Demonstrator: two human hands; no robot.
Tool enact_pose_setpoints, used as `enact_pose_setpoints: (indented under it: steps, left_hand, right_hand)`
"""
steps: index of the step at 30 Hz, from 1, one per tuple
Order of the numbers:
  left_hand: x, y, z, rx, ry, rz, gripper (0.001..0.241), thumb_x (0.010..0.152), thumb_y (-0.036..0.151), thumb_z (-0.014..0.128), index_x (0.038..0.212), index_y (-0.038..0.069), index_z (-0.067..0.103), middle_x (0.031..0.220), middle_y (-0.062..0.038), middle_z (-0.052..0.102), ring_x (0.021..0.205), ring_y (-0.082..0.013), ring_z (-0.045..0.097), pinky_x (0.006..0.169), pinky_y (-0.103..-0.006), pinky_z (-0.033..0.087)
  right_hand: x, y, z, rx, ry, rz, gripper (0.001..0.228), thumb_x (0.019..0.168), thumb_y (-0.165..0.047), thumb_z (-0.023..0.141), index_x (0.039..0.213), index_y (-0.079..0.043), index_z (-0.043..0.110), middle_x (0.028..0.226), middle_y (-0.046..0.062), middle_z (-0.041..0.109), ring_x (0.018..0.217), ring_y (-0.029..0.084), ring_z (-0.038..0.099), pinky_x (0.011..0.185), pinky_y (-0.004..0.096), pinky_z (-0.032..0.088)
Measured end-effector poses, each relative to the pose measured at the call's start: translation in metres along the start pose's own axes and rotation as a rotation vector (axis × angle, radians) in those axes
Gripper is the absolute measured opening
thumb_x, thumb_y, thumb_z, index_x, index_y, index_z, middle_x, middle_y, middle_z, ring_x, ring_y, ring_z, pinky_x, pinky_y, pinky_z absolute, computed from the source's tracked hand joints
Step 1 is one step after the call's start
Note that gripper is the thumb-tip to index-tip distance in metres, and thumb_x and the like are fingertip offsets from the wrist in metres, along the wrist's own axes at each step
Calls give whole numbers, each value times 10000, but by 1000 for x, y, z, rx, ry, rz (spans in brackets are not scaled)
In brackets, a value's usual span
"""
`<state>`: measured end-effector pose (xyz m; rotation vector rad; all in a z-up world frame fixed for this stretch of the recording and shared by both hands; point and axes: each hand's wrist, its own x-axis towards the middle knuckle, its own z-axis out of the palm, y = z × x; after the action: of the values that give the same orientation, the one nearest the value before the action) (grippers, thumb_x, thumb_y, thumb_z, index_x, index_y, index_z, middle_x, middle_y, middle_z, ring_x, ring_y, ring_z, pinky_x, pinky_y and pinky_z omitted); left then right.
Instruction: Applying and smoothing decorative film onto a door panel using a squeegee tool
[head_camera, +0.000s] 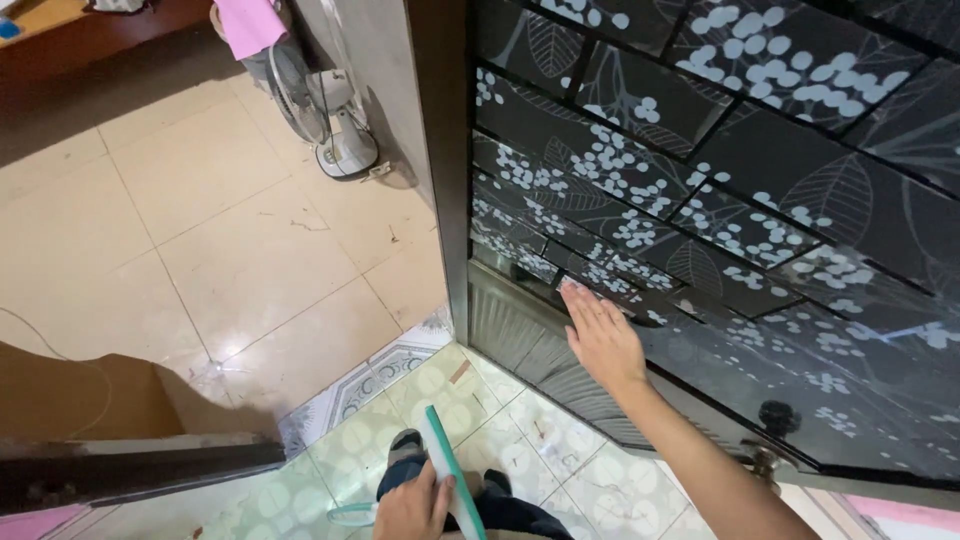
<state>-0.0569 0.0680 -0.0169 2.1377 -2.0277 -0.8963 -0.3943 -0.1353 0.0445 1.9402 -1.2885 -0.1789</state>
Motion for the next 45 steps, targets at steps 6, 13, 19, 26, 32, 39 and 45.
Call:
enact_pose_setpoints:
  steps: [6,13,19,26,32,39,45]
  left_hand:
    - [-1,4,-11,-69,-75,-33,372,1011,562,380,973,220,521,700,-30,662,603,-281,663,569,-424,499]
    - [1,18,-20,-52,-98,-15,316,1028,503,444,941,207,512,699,-31,670,592,-260,658,579,-404,516]
    - [-1,19,-20,-36,-105,-37,342,1033,520,422,925,206,501,712,-43,675,621,-285,659,585,-430,492]
    - [-2,18,-17,-56,-126,-52,353,1032,528,395,1022,201,526,745,-52,688,628,-288,660,588,-438,503]
    - [1,13,-10,-51,-139,-22,345,1038,518,385,1045,198,515,749,-72,691,636,-340,656,575,-474,487]
    - [-2,5,2,-71,-76,48,305,1046,477,413,993,192,507,710,-61,660,611,-319,633,550,-467,454]
    - [-10,12,-14,-125,-119,35,302,1060,459,375,1024,192,512,712,-40,666,601,-293,636,569,-449,478]
  right_hand:
    - [0,-6,6,-39,16,19,807,1078,-619,353,1685,-155,94,1746,3,-12,1592,162,-62,1285,356,-27]
    - [3,-7,9,-33,22,31,801,1078,-603,386,1686,-165,104,1747,-9,1,1596,143,-38,1289,353,-35]
    - [8,-10,10,-46,25,34,866,1084,-635,377,1680,-126,9,1744,20,-89,1592,182,-123,1287,382,-89]
    - [6,-9,12,-56,17,25,833,1099,-612,373,1682,-144,6,1749,-2,-57,1595,161,-87,1291,374,-66]
    - [5,-6,11,-61,31,18,831,1100,-605,399,1684,-150,23,1749,-11,-47,1598,146,-68,1292,360,-60]
    - [4,-5,13,10,54,4,840,1094,-574,504,1691,-148,94,1747,-24,23,1596,141,-6,1290,338,4]
    - [7,-1,6,-39,78,1,791,1099,-566,487,1698,-181,141,1744,-41,28,1594,125,7,1292,333,12]
